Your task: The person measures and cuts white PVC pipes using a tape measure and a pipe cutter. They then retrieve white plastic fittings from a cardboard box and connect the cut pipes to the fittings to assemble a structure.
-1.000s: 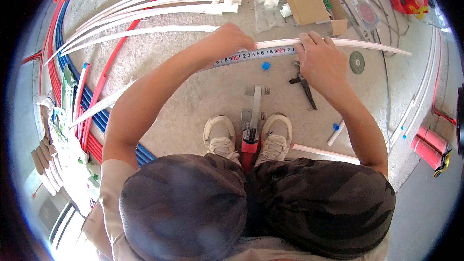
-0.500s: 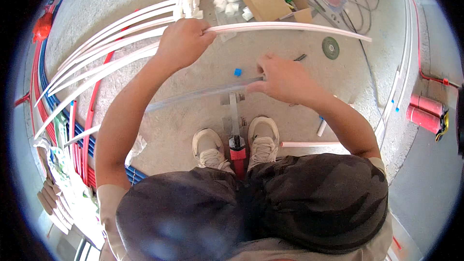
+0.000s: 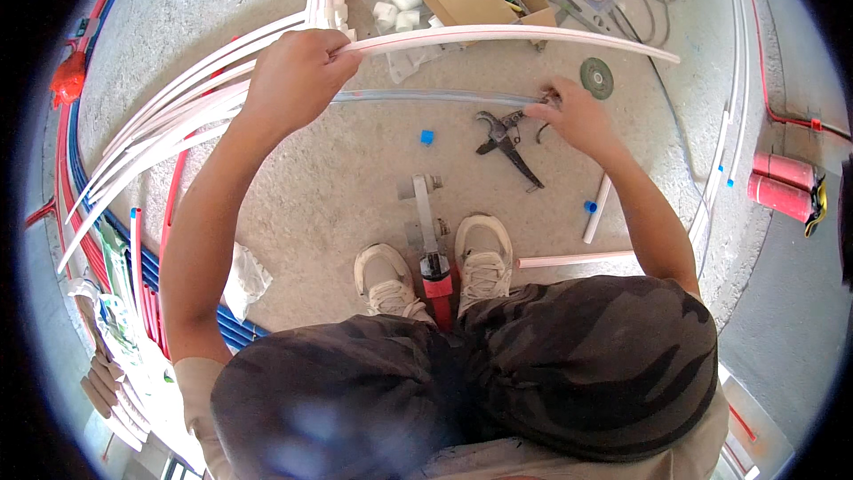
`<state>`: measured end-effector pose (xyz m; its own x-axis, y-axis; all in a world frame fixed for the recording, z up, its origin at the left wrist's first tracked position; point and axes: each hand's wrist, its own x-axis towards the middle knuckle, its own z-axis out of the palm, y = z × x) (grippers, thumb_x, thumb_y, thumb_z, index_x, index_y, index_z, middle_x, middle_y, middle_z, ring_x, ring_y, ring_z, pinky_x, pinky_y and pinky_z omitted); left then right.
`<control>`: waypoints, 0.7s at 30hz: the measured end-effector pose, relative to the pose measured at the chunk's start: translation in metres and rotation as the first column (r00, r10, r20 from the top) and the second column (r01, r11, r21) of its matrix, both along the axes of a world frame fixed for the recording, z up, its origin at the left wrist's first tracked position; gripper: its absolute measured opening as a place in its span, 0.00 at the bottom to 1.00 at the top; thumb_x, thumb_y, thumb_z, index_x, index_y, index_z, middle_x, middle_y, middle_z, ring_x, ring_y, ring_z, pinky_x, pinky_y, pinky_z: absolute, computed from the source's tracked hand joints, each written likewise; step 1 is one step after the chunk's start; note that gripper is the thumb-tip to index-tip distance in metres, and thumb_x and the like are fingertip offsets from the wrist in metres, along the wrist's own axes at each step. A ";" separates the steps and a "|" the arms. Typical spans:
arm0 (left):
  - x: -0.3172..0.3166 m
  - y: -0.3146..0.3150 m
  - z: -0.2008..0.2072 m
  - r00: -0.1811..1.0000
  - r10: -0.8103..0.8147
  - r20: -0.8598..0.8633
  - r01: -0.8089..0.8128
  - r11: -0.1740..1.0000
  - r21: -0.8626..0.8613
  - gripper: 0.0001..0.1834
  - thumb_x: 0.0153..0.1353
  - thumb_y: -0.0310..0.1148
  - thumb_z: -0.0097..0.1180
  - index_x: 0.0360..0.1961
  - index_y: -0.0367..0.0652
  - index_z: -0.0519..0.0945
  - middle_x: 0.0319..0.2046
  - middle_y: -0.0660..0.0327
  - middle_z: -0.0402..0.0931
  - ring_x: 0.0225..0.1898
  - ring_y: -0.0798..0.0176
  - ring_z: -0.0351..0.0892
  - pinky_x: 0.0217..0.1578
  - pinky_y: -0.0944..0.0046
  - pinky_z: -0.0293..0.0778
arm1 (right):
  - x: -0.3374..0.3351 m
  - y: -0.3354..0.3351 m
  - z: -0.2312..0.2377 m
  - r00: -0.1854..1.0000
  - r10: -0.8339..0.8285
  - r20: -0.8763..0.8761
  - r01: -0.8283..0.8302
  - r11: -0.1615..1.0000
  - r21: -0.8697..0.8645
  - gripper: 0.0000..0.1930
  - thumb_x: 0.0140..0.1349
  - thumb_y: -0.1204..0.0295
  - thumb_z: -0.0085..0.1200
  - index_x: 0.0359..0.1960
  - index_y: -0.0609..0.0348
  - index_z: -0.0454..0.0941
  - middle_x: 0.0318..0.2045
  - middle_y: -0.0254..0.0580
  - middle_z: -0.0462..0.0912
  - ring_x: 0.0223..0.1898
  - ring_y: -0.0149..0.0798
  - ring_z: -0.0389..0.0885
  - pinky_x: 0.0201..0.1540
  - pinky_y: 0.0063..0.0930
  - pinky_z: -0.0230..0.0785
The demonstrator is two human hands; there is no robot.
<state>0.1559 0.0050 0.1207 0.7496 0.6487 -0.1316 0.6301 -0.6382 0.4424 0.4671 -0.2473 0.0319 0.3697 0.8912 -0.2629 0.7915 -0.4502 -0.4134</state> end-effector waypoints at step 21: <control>-0.013 -0.017 0.019 0.968 0.174 0.182 -0.150 0.979 -0.141 0.18 0.65 0.42 0.55 0.34 0.35 0.85 0.23 0.52 0.78 0.25 0.54 0.77 0.32 0.55 0.72 | 0.010 -0.011 -0.042 0.957 -0.069 -0.281 0.070 0.998 -0.007 0.27 0.54 0.55 0.71 0.50 0.61 0.83 0.36 0.45 0.86 0.39 0.36 0.83 0.44 0.31 0.74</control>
